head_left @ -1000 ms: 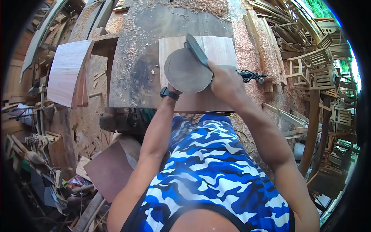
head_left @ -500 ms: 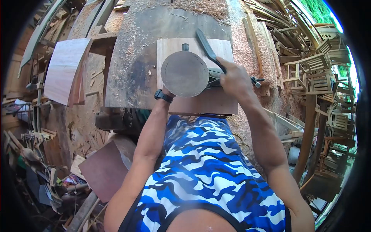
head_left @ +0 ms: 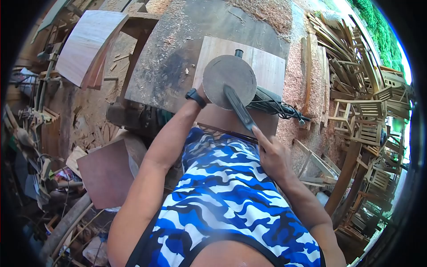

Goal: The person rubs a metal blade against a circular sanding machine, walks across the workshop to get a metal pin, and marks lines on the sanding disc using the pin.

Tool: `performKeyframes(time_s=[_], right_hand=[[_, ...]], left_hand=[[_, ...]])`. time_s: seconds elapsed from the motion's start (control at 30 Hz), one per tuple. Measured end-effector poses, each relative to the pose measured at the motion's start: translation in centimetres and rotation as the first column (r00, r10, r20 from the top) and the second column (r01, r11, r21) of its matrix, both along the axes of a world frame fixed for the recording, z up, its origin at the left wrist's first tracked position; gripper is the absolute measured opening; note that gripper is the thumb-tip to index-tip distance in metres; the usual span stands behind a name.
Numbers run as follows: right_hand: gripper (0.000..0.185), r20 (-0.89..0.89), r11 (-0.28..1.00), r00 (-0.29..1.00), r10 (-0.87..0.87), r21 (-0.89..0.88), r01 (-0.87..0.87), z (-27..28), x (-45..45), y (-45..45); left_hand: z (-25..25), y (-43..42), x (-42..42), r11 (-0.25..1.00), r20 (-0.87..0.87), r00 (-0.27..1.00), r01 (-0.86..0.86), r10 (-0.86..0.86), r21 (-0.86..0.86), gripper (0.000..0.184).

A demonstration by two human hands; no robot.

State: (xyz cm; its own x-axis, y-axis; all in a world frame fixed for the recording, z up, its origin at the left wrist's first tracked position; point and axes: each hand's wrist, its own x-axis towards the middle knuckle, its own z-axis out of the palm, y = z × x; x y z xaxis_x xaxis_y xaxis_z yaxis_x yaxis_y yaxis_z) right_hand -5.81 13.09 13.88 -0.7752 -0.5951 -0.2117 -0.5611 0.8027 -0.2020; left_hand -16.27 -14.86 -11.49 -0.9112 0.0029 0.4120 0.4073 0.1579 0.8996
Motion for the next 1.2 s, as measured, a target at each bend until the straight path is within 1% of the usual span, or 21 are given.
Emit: performKeyframes(time_s=[0.03,0.1,0.17,0.27,0.33,0.37,0.4,0.43,0.5,0.57,0.63,0.67,0.73,0.77,0.83,0.87,0.93,0.97,1.03,1.1,1.2], right_hand=[[0.068,0.019,0.999,0.999,-0.033,0.028,0.032,-0.2,-0.6,-1.7],[0.068,-0.075,0.999,0.997,-0.026,-0.028,0.024,-1.4,-3.1,-5.9],[0.065,-0.084,0.994,0.993,-0.085,-0.083,0.078,-3.1,-7.3,-10.3],[0.064,-0.073,0.992,0.994,-0.076,-0.109,0.068,-2.8,-9.2,-11.8],[0.066,-0.121,0.993,0.992,0.038,-0.105,-0.050,-2.3,-5.4,-7.5],[0.070,-0.083,0.995,0.995,0.053,-0.075,-0.059,-2.1,-3.2,-4.8],[0.075,0.018,1.000,1.000,0.017,0.020,-0.017,-0.3,-1.1,-3.2],[0.078,0.077,0.999,0.997,-0.002,0.052,-0.002,-0.5,0.2,-1.0],[0.076,0.031,0.998,1.000,0.002,0.068,-0.004,-0.1,0.1,-1.7],[0.073,-0.043,1.000,0.999,0.028,-0.012,-0.028,-1.1,-2.9,-5.3],[0.072,-0.075,0.996,0.997,0.003,-0.090,-0.010,-2.7,-6.8,-9.7],[0.072,-0.076,0.996,0.997,0.003,-0.088,-0.010,-2.7,-7.5,-10.9],[0.074,-0.050,0.995,0.998,-0.049,-0.093,0.044,-2.4,-8.1,-12.6],[0.074,-0.046,0.995,0.998,-0.053,-0.092,0.048,-2.4,-6.9,-11.4],[0.073,-0.066,0.996,0.996,0.061,-0.061,-0.065,-1.5,-2.7,-6.2],[0.073,-0.064,0.996,0.995,0.074,-0.051,-0.078,-0.8,-1.3,-4.4],[0.072,0.083,0.993,0.997,0.003,0.118,-0.013,0.6,0.5,-2.3],[0.072,0.090,0.993,0.996,-0.004,0.119,-0.007,0.1,0.3,-2.5],[0.071,-0.096,0.994,0.992,0.086,-0.055,-0.091,-1.4,-3.3,-6.5],[0.071,-0.070,0.995,0.997,0.043,-0.091,-0.049,-3.0,-7.4,-11.4],[0.071,-0.116,0.981,0.989,0.094,-0.158,-0.112,-3.2,-6.8,-10.5]], left_hand=[[0.3,0.7,-0.1,0.999,-0.007,1.000,-0.029,0.029,0.023,0.064],[0.6,1.1,-0.3,0.998,-0.010,0.999,-0.035,0.036,0.044,0.064],[0.9,1.3,-0.5,0.998,-0.015,0.999,-0.037,0.037,0.055,0.064],[0.9,1.4,-0.6,0.996,-0.017,0.999,-0.049,0.050,0.069,0.064],[0.8,1.5,-0.5,0.995,-0.020,0.998,-0.059,0.061,0.075,0.064],[0.8,1.4,-0.5,0.995,-0.021,0.998,-0.065,0.067,0.075,0.064],[0.8,1.5,-0.5,0.994,-0.023,0.997,-0.069,0.071,0.080,0.064],[0.8,1.5,-0.4,0.994,-0.023,0.997,-0.076,0.078,0.081,0.065],[0.9,1.7,-0.3,0.994,-0.024,0.998,-0.064,0.066,0.086,0.065],[1.2,1.8,-0.6,0.995,-0.029,0.998,-0.051,0.053,0.087,0.065],[1.4,1.9,-0.9,0.995,-0.032,0.999,-0.041,0.044,0.092,0.065],[1.4,2.0,-0.8,0.995,-0.033,0.999,-0.040,0.044,0.094,0.065],[1.4,1.9,-0.6,0.995,-0.028,0.999,-0.042,0.045,0.095,0.065],[1.3,1.8,-0.5,0.995,-0.025,0.999,-0.041,0.043,0.092,0.065],[1.2,1.7,-0.4,0.995,-0.030,0.998,-0.047,0.050,0.091,0.065],[1.1,1.7,-0.5,0.994,-0.035,0.998,-0.052,0.056,0.095,0.065],[1.1,1.7,-0.4,0.993,-0.034,0.998,-0.056,0.060,0.100,0.066],[1.3,1.8,-0.2,0.994,-0.033,0.998,-0.048,0.051,0.102,0.066],[1.7,1.8,-0.5,0.994,-0.046,0.998,-0.039,0.043,0.099,0.066],[2.0,2.0,-0.6,0.994,-0.053,0.998,-0.035,0.041,0.105,0.066],[2.1,1.5,-0.2,0.994,-0.049,0.998,-0.026,0.031,0.103,0.066]])
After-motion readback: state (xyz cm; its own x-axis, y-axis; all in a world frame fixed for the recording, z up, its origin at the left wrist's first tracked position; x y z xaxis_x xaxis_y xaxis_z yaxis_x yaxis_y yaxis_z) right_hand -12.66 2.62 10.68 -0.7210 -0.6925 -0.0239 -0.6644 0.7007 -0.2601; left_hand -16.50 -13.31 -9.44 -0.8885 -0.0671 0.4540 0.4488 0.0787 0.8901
